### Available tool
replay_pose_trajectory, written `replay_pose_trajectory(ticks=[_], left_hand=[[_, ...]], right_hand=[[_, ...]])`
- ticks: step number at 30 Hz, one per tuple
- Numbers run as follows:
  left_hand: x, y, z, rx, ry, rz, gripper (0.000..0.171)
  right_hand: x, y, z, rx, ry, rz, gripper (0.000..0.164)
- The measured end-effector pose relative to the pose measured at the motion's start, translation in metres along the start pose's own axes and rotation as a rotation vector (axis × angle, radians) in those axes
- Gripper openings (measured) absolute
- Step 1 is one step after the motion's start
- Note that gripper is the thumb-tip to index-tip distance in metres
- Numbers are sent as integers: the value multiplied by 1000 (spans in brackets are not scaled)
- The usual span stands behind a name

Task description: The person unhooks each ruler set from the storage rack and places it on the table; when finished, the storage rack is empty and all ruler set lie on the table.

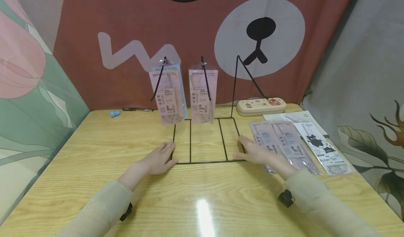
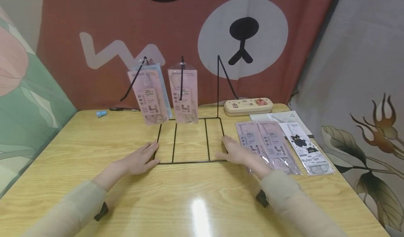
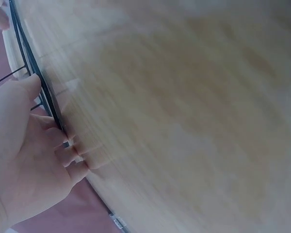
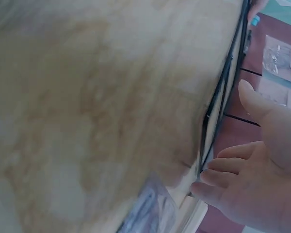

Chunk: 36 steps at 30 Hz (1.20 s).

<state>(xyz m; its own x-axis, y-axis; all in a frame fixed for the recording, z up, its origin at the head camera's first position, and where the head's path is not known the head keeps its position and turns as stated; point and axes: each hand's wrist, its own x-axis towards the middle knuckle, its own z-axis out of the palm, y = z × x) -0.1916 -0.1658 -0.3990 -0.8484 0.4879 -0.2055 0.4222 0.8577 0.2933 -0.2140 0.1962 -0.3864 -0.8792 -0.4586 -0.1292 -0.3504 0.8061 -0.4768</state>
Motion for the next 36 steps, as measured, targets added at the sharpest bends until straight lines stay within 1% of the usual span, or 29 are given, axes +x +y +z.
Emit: replay_pose_trajectory(ticks=[3, 8, 13, 15, 17, 19, 21, 22, 24, 28, 30, 32, 33, 36], left_hand=[[-1, 1, -1, -19, 3, -2, 68], [-1, 0, -2, -30, -1, -9, 68], [1, -3, -1, -49, -6, -7, 69], [2, -4, -2, -90, -8, -4, 69], [3, -6, -5, -157, -6, -4, 71], [4, -7, -9, -229, 23, 3, 71], [6, -8, -17, -312, 81, 3, 70], [7, -9, -21, -346, 124, 0, 68], [9, -10, -30, -386, 243, -23, 63], [16, -13, -49, -472, 501, -129, 56], [20, -16, -56, -521, 601, -190, 55], [26, -20, -61, -577, 653, -232, 56], [29, -21, -62, -599, 666, -244, 56], [38, -25, -65, -648, 665, -272, 52]], right_hand=[[1, 1, 4, -22, -31, 22, 84], [1, 4, 10, -5, -64, 35, 90], [0, 2, 11, -2, -73, 38, 90], [0, 2, 10, -4, -79, 48, 89], [0, 1, 10, -8, -86, 58, 90], [0, 1, 10, -15, -94, 71, 90], [0, 1, 10, -19, -98, 75, 90], [0, 1, 10, -20, -101, 80, 90], [1, 1, 10, -24, -103, 82, 90], [0, 1, 10, -23, -100, 78, 89], [0, 1, 10, -19, -99, 77, 89], [-1, 1, 10, -19, -100, 81, 89], [-1, 1, 10, -24, -100, 77, 89], [-1, -1, 9, -24, -102, 82, 89]])
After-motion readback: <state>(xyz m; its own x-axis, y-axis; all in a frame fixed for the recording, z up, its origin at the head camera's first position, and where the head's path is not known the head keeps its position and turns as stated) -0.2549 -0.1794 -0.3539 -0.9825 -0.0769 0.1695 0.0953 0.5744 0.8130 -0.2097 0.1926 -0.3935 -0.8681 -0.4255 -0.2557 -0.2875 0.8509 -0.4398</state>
